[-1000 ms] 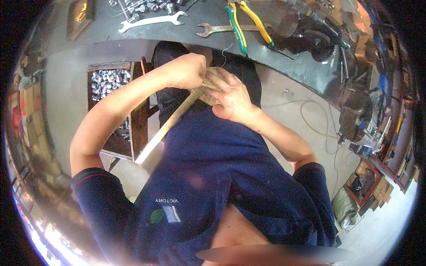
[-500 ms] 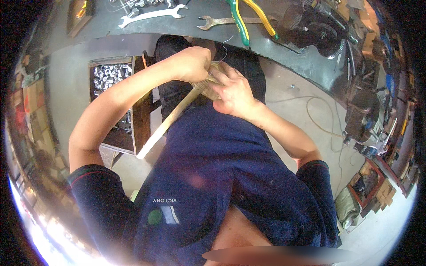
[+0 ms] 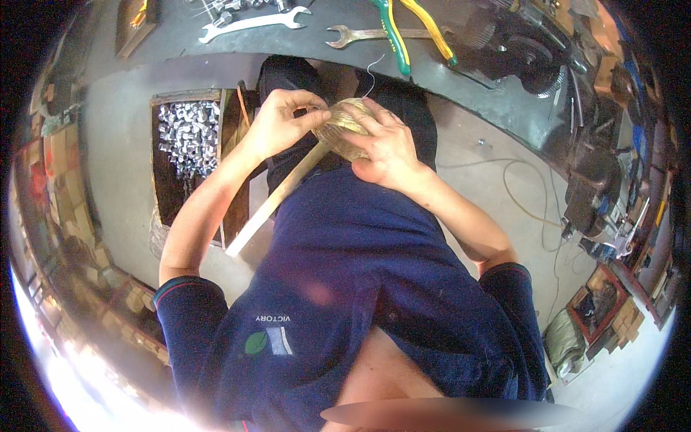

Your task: The person weaves a small basket using a thin wire and a wooden handle. They repeatedly wrap the wire around the basket's rim, pull it tight, and trim excess wire with pliers. The person rotates the basket to continue wrapping along the edge.

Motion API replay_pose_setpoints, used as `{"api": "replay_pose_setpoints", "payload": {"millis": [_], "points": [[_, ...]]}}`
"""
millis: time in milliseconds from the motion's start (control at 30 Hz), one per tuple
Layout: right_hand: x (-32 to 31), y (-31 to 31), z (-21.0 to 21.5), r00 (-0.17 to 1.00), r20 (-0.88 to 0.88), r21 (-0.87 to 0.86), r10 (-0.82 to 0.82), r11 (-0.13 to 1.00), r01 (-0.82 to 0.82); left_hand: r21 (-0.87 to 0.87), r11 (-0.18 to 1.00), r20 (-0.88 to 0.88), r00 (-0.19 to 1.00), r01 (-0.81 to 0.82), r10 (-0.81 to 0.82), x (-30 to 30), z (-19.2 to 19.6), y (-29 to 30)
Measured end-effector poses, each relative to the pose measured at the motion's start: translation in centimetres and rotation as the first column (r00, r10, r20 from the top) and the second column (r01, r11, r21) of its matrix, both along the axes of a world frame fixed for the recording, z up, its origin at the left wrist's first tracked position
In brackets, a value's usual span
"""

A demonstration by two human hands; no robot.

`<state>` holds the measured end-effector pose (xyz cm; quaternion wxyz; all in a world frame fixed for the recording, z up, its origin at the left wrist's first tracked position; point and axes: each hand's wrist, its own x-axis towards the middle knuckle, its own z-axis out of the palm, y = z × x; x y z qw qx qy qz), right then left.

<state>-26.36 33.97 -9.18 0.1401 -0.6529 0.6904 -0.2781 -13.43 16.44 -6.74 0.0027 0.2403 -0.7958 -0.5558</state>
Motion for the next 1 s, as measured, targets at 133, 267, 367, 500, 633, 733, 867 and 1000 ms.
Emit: {"api": "replay_pose_setpoints", "payload": {"millis": [133, 267, 367, 500, 633, 733, 867, 1000], "points": [[0.2, 0.0, -0.3, 1.000, -0.014, 0.006, -0.005, 1.000, 0.005, -0.046, 0.998, -0.043, 0.998, -0.036, 0.034, 0.4, -0.1, 0.7], [0.2, -0.1, -0.2, 1.000, -0.015, -0.018, -0.008, 1.000, 0.008, -0.036, 0.999, 0.059, 0.998, 0.003, 0.000, -0.6, 0.7, 0.5], [0.2, 0.0, -0.4, 1.000, -0.005, -0.045, -0.013, 0.999, 0.013, 0.153, 0.988, 0.087, 0.996, -0.012, -0.001, -0.8, 0.6, -0.2], [0.4, 0.1, -0.3, 1.000, 0.000, -0.051, -0.017, 0.999, 0.017, -0.114, 0.982, 0.078, 0.987, 0.151, -0.143, -1.0, 0.9, -0.1], [0.3, -0.2, -0.3, 1.000, -0.016, -0.023, -0.021, 1.000, 0.020, -0.393, 0.885, -0.013, 0.961, 0.249, -0.276, -1.3, 0.9, -0.1], [0.4, -0.2, -0.3, 1.000, -0.023, -0.021, -0.012, 1.000, 0.012, -0.327, 0.914, 0.086, 0.970, 0.242, -0.227, -1.4, 1.4, -0.2], [0.4, -0.1, -0.4, 1.000, -0.028, 0.000, -0.001, 1.000, 0.001, -0.250, 0.932, 0.236, 0.950, 0.262, -0.204, -2.2, 1.6, -0.4], [0.4, 0.0, -0.6, 0.999, -0.040, -0.006, -0.020, 1.000, 0.019, -0.181, 0.948, 0.266, 0.941, 0.261, -0.209, -3.4, 1.1, -0.4]]}}
